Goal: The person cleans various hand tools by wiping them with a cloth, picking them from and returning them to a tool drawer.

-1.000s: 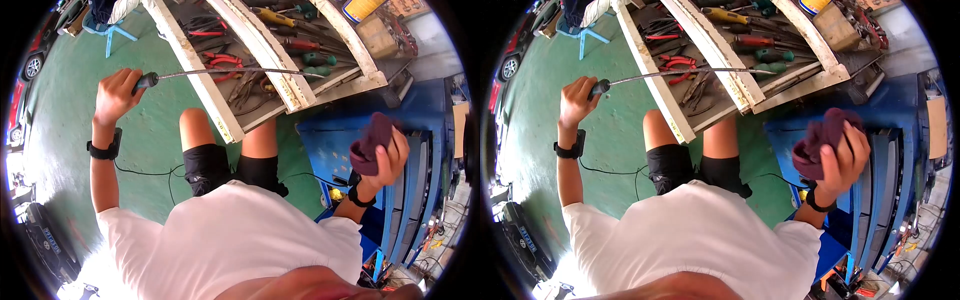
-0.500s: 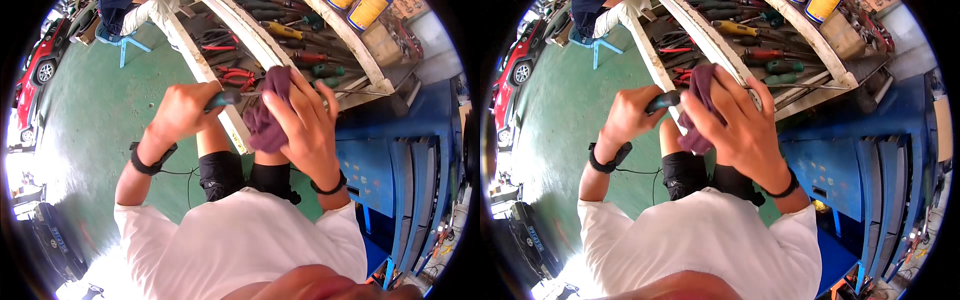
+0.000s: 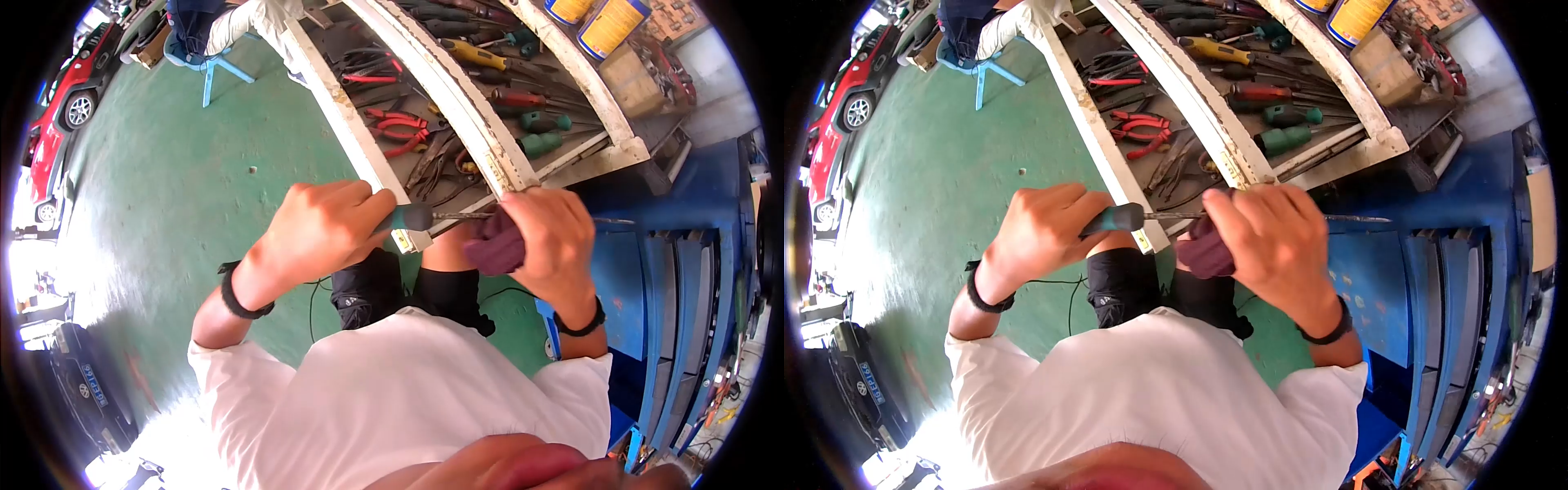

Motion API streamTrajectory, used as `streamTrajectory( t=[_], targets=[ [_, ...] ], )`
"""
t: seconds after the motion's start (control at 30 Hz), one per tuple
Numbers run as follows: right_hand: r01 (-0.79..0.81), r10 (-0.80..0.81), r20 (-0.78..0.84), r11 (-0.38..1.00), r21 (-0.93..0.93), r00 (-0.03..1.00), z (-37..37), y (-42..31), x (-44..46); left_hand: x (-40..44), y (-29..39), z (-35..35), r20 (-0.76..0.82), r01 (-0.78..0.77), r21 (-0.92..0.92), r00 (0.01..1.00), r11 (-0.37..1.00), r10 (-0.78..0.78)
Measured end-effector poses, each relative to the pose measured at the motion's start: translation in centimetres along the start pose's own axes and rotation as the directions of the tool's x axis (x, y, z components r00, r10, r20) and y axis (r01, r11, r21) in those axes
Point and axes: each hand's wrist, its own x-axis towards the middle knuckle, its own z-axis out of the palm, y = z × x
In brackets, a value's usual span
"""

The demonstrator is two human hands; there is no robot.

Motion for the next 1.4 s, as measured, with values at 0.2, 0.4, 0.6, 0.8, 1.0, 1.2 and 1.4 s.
streamTrajectory(
  t=[0.2,0.4,0.6,0.8,1.0,1.2,1.4],
  targets=[
    [-0.020,0.016,-0.023,0.973,-0.231,1.000,-4.5,1.6,-1.8,-1.5,-2.0,-1.4,-0.050,0.051,-0.020,0.997,0.998,-0.052],
    [0.037,0.020,0.114,0.879,-0.475,0.993,-9.6,0.9,-4.7,-1.5,-2.1,-2.7,-0.063,-0.024,-0.041,0.998,0.999,0.021],
    [-0.050,0.066,0.009,0.836,-0.547,0.998,-12.7,-1.8,-6.5,-1.3,-1.1,-4.2,-0.085,-0.120,-0.029,0.989,0.992,0.117],
    [-0.091,0.140,0.046,0.825,-0.558,0.989,-15.3,-3.1,-8.4,-1.3,-0.5,-4.6,-0.034,-0.134,-0.027,0.991,0.991,0.133],
    [-0.027,0.093,0.095,0.837,-0.546,0.991,-15.4,-1.4,-9.3,-2.5,-0.9,-5.1,0.120,0.007,-0.197,0.993,0.980,0.017],
    [-0.137,0.202,0.055,0.817,-0.560,0.978,-19.8,-0.5,-10.4,-5.6,-3.4,-6.5,0.188,0.230,-0.231,0.964,0.945,-0.189],
    [-0.236,0.157,-0.203,0.856,-0.460,0.966,-18.2,1.2,-8.9,-5.2,-0.3,-5.3,-0.051,0.329,0.053,0.944,0.943,-0.327]
  ],
)
